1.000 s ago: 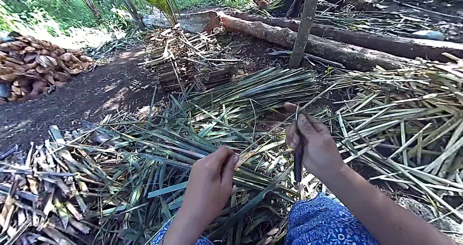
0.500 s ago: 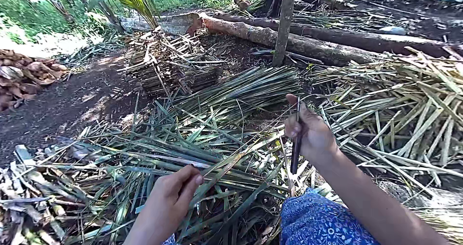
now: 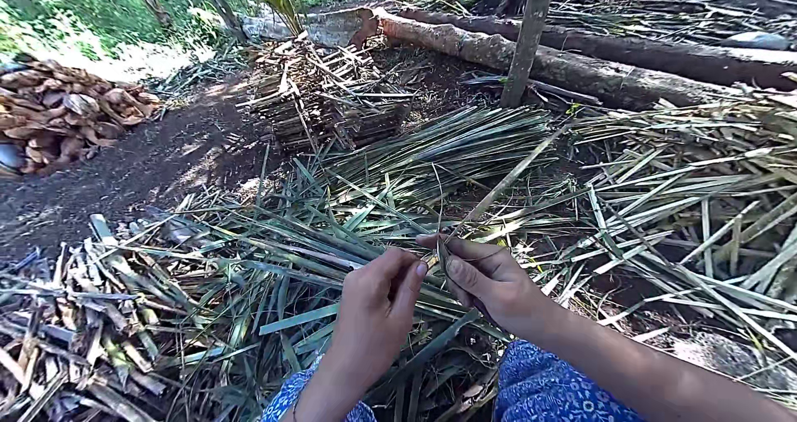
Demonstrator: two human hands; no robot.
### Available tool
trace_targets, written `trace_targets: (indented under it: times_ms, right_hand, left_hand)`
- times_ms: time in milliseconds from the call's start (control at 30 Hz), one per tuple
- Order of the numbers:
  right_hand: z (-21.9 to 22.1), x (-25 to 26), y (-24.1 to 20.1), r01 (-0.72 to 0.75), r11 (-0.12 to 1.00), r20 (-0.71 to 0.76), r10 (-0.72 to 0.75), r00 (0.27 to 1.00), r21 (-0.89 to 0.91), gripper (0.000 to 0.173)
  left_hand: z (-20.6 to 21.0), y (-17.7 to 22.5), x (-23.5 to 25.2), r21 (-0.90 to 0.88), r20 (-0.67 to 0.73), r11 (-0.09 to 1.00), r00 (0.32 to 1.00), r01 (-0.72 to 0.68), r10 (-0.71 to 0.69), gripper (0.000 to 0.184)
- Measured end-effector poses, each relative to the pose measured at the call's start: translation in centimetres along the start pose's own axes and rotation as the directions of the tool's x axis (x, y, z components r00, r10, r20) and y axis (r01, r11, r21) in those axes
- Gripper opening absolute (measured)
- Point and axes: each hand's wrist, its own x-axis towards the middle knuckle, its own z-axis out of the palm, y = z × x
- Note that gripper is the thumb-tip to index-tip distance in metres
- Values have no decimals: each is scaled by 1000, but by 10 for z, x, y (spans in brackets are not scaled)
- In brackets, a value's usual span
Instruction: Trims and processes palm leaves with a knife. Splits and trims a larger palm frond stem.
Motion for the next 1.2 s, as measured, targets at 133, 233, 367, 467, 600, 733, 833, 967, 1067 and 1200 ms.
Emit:
trace_targets:
  times_ms: [133,233,367,467,600,733,833,967,1067,1200]
  right_hand:
    - [-14,2,-1,74,995,-116,-81,990,-61,34]
    - [-34,4,-7,66,995,-284,-83,955,-70,34]
    - [-67,5,-14,91,996,-489,-85,868,-11,36]
    - [-91,6,-15,108,992,-652,-40,757,65,39]
    - [-120,3,-8,104,991,-760,-4,650,84,37]
    - [-120,8,-3,76,994,-839,20,543,73,33]
    - [-124,9,-3,106,992,-868,13,497,76,35]
    - [-108,2,-7,-100,985,-675,-23,737,-143,36]
    - [-79,-3,-8,-220,774,-139,170,976,-594,37]
    - [-44,-4,-14,-70,632,154,293,944,-772,44]
  left_hand:
    - [-11,-3,-4,-19,48,999,998,42,-41,23]
    - [-26,-11,-9,6,65,996,994,85,-85,23]
    - [-50,-26,-17,91,69,982,982,167,-174,23]
    - [-73,-41,-22,201,22,951,969,236,-245,24]
    - [-107,-60,-25,343,-151,848,914,405,-376,25]
    - [-125,-73,-26,378,-346,744,829,551,-439,25]
    - [-132,-78,-21,312,-484,637,695,705,-532,28]
    - [-122,-69,-18,153,-500,748,703,646,-505,22]
    - [-97,-53,-19,168,-374,857,836,487,-401,22]
    - [-67,-35,-20,195,-249,922,926,335,-284,25]
